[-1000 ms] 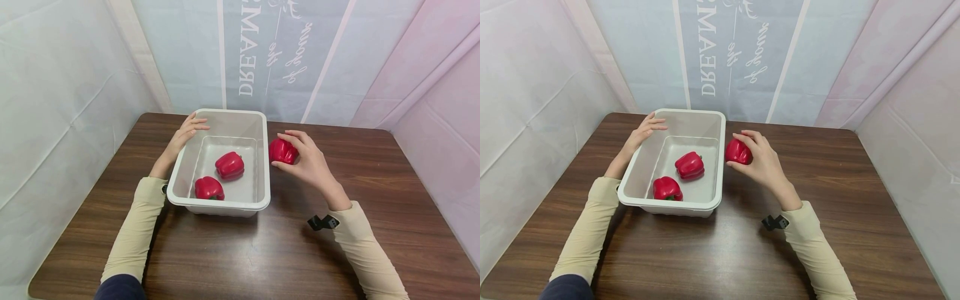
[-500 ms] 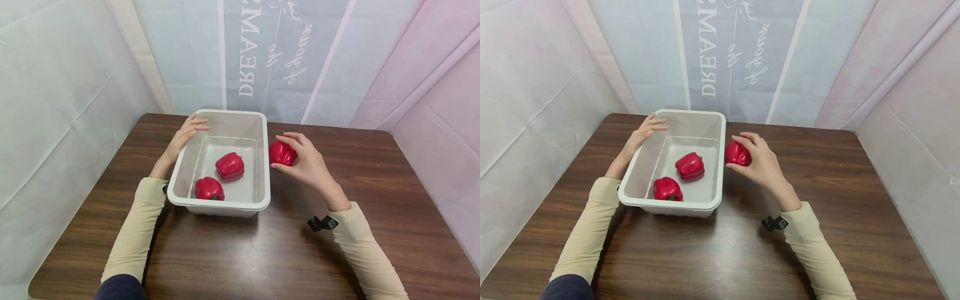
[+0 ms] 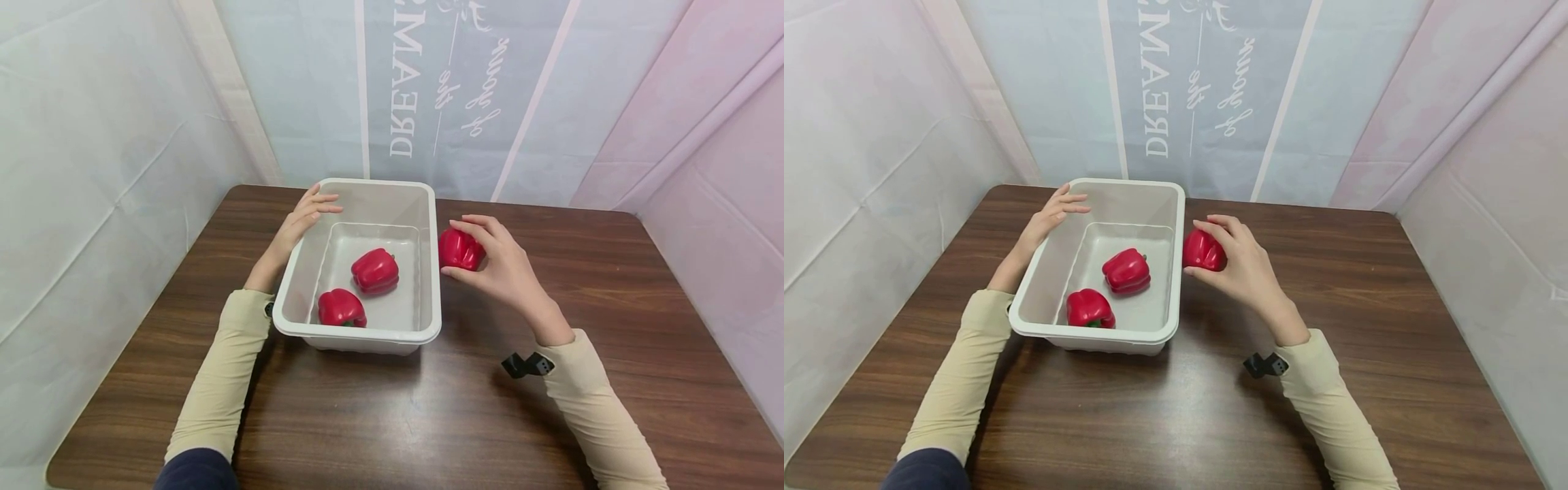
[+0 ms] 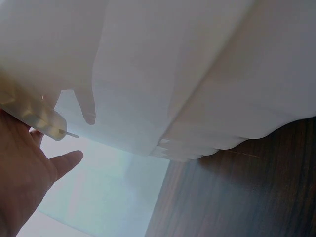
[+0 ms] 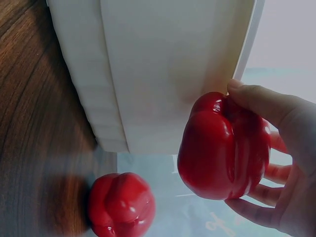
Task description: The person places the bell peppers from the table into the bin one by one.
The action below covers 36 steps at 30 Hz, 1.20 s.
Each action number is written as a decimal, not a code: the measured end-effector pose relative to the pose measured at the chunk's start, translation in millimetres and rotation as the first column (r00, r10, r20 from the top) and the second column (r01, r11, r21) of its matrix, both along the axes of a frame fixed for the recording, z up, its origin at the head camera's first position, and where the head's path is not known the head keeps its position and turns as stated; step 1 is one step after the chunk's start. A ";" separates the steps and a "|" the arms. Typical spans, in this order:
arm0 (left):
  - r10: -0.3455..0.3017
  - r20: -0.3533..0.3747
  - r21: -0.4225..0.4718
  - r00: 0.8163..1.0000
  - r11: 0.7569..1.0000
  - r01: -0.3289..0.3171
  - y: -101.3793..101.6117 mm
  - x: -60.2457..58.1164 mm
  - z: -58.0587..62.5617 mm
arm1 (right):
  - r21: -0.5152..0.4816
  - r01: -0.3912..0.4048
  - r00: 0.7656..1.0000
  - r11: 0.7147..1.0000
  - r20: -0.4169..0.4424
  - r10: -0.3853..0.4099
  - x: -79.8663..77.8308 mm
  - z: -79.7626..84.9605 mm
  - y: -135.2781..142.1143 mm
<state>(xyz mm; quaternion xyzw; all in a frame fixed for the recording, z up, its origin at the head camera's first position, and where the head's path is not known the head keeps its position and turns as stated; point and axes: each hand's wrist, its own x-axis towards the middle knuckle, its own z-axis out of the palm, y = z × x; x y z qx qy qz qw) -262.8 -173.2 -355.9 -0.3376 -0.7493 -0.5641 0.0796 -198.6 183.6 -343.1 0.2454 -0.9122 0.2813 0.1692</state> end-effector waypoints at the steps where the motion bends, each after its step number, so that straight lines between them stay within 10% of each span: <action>1: 0.001 0.002 0.000 1.000 1.000 -0.001 -0.1 0.1 -0.3 | -0.001 0.001 1.000 1.000 -0.001 -0.001 0.5 0.6 -0.3; 36: 0.008 0.005 -0.005 1.000 1.000 -0.008 1.3 1.6 3.7 | -0.046 0.021 1.000 0.999 -0.006 -0.021 0.2 11.4 2.3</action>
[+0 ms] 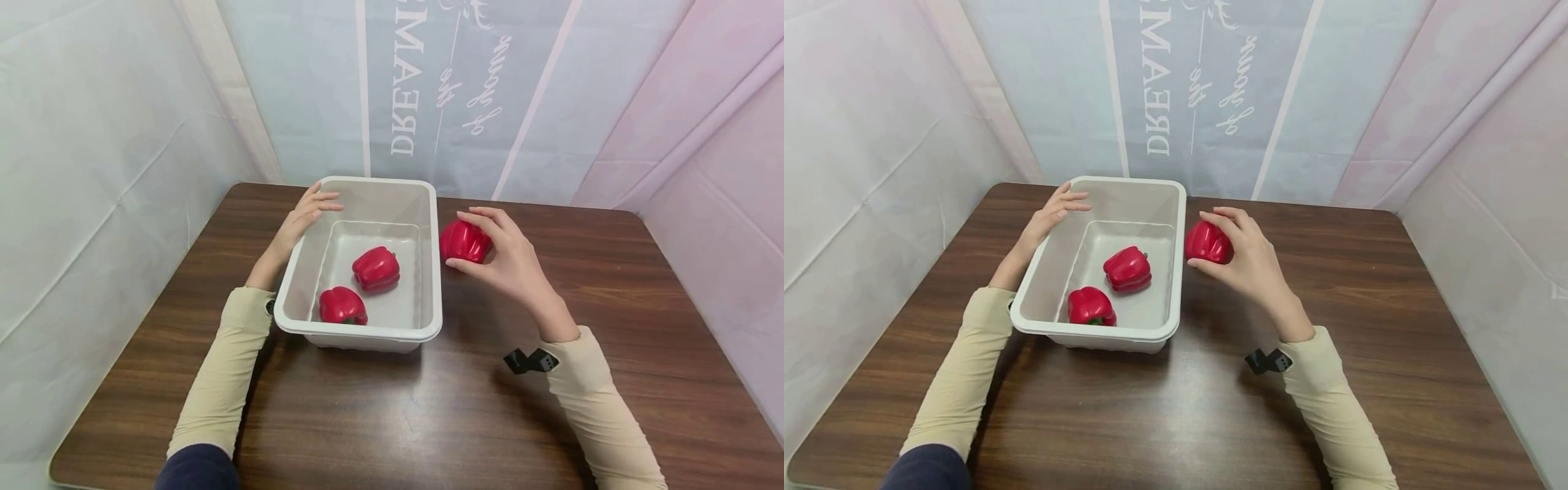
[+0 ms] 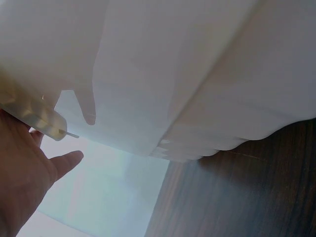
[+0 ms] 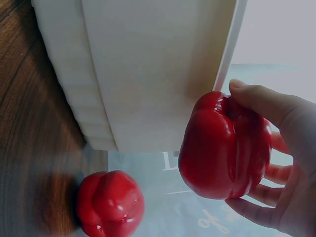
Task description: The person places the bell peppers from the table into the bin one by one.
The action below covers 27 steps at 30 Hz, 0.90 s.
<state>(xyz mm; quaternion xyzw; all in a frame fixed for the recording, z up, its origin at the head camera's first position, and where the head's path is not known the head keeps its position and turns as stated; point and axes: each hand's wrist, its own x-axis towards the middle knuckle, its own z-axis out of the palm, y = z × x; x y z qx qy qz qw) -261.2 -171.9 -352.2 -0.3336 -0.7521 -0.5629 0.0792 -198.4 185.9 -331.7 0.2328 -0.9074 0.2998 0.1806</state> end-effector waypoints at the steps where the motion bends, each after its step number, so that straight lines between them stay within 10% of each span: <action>1: 0.000 0.005 0.000 1.000 1.000 0.000 -0.2 -0.2 -0.1 | -0.003 0.001 1.000 1.000 -0.001 -0.001 -0.2 1.0 0.0; 27: -0.004 -0.013 0.003 1.000 1.000 0.005 -1.7 -1.8 -2.8 | -0.043 -0.006 0.999 0.999 -0.041 0.004 -2.3 11.4 -4.9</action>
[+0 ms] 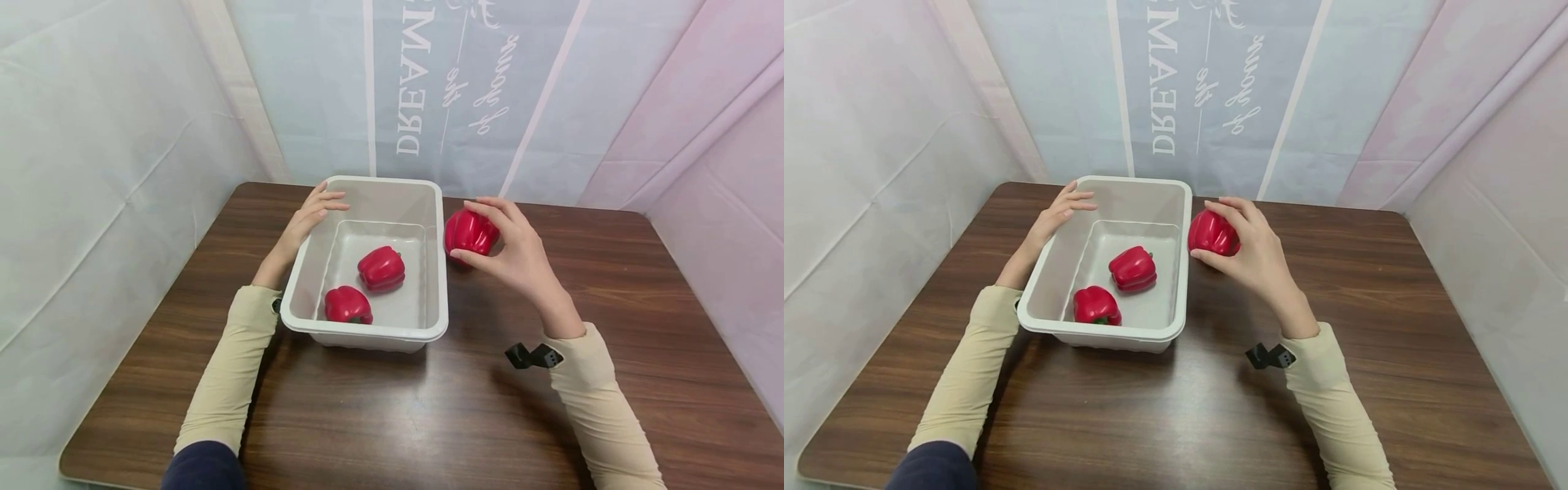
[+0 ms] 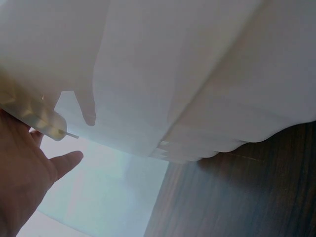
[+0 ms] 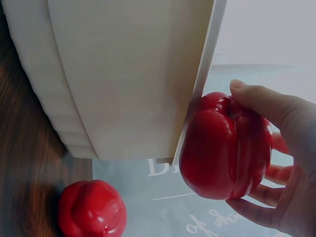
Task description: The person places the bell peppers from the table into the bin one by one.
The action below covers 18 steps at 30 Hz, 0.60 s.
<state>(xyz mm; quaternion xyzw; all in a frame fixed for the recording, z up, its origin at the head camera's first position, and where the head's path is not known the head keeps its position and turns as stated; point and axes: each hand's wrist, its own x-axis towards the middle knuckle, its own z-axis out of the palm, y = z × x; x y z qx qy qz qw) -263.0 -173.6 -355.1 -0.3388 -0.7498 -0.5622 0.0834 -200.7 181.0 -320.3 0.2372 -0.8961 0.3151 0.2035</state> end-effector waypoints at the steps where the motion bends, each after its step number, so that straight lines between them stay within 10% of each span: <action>1: -0.001 0.003 0.000 1.000 1.000 0.001 0.1 -0.2 -0.1 | -0.002 0.000 1.000 1.000 -0.001 0.000 -0.2 0.1 0.0; 18: 0.003 0.038 -0.008 0.999 1.000 -0.003 0.0 0.2 1.0 | -0.032 -0.010 1.000 0.999 -0.001 0.010 -1.0 1.8 -2.0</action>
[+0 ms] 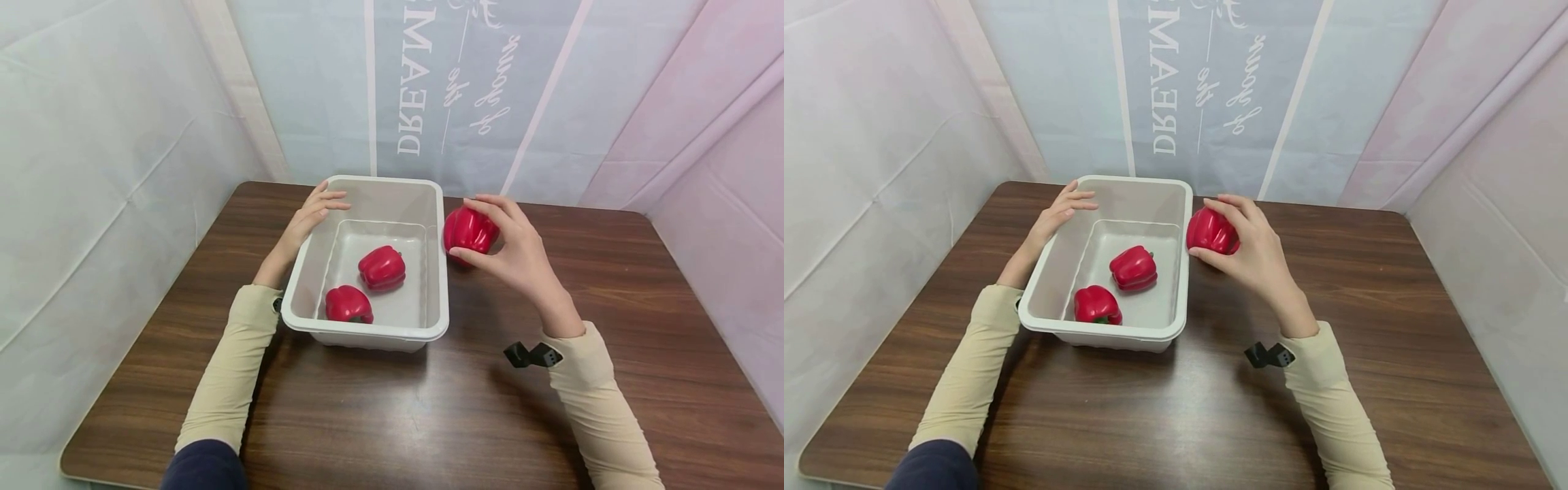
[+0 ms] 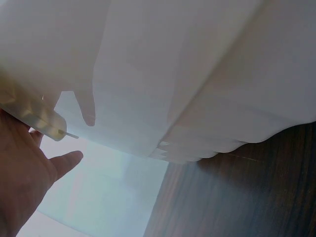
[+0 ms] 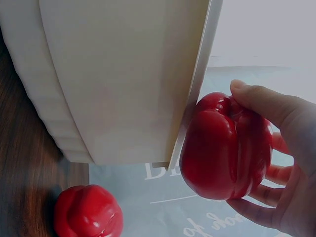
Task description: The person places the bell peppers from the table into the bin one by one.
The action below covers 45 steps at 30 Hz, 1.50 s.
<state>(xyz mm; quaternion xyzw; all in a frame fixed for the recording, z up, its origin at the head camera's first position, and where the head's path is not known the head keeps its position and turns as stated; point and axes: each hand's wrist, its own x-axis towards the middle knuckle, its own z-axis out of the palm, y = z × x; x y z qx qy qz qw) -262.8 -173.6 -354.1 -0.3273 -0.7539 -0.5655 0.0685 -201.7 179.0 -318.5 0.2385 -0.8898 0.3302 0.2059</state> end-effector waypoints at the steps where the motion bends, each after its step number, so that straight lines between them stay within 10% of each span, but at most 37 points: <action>1: -0.001 -0.001 0.000 1.000 1.000 0.001 0.0 0.1 -0.1 | 0.000 0.001 1.000 1.000 0.000 -0.001 0.1 0.0 -0.2; 45: -0.005 -0.033 0.026 0.999 1.000 0.006 2.7 1.8 0.9 | 0.003 -0.003 1.000 1.000 0.017 0.003 0.1 0.1 -0.8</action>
